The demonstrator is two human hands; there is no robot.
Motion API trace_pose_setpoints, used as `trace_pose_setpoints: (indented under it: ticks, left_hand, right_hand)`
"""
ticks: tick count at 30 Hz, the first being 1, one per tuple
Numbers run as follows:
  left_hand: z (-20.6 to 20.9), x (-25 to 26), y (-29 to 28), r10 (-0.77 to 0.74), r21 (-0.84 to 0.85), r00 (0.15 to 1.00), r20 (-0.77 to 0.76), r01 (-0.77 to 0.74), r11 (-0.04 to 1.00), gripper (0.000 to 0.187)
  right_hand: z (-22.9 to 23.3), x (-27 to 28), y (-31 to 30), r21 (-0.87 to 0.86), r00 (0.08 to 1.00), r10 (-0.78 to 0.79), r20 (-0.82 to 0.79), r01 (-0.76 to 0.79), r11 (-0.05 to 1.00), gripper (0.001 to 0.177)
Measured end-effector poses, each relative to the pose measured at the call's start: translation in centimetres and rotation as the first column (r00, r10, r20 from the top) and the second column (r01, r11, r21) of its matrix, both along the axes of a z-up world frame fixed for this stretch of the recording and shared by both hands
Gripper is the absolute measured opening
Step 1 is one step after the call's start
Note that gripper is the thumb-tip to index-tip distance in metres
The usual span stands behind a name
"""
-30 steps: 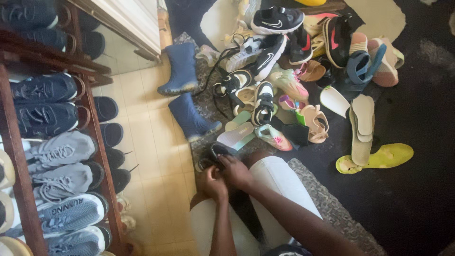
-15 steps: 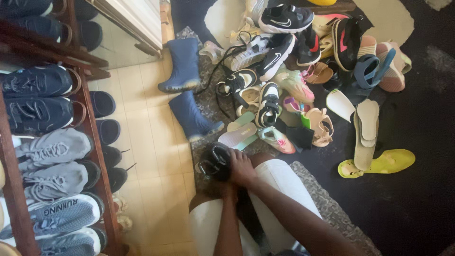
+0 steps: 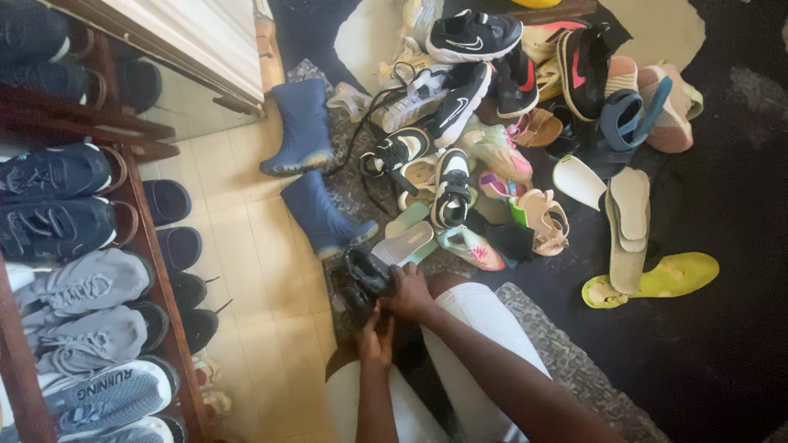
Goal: The person picks up various shoes, sandals, and boots from the floor and places them onto a wooden shoe rack.
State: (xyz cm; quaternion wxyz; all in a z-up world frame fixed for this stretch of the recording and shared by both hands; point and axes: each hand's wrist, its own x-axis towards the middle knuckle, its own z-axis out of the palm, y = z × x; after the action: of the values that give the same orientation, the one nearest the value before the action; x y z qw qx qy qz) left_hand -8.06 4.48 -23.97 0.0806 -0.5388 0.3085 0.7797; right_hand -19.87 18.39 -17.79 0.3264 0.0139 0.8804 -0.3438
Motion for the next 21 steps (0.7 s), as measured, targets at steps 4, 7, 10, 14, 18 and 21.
trace_pose_setpoints:
  ticks: [4, 7, 10, 14, 18, 21]
  left_hand:
    - [1.5, -0.7, 0.2, 0.028, -0.069, 0.999, 0.035, -0.025, 0.997, 0.052]
    - [2.8, -0.6, 0.0, 0.015, -0.114, 1.000, 0.025, -0.012, 0.993, 0.056]
    - [4.5, -1.6, -0.3, -0.012, -0.139, 0.999, 0.051, 0.019, 0.990, 0.056]
    - [8.8, -1.1, -0.1, -0.011, -0.158, 0.992, 0.126, 0.031, 0.987, 0.055]
    - [14.6, -1.1, 1.0, -0.016, -0.168, 0.994, 0.105, 0.034, 0.985, 0.054]
    - [19.3, -2.2, 2.4, 0.001, -0.211, 0.980, 0.201, 0.043, 0.977, 0.067]
  right_hand:
    - [-0.1, -0.1, 0.4, -0.233, 0.978, -0.133, 0.162, 0.169, 0.958, 0.094]
    - [-0.9, 0.7, 0.2, -0.286, 0.991, -0.106, 0.081, 0.125, 0.950, 0.102]
    - [-0.7, 1.0, 0.7, -0.339, 0.995, -0.080, 0.061, 0.095, 0.936, 0.109]
    - [1.9, 1.2, 3.1, -0.398, 0.979, -0.064, 0.195, 0.139, 0.907, 0.096]
    - [5.5, -0.2, 6.7, -0.428, 0.996, -0.012, 0.087, 0.048, 0.902, 0.097]
    - [10.1, -2.0, 9.4, -0.446, 0.994, -0.011, 0.105, 0.057, 0.893, 0.102]
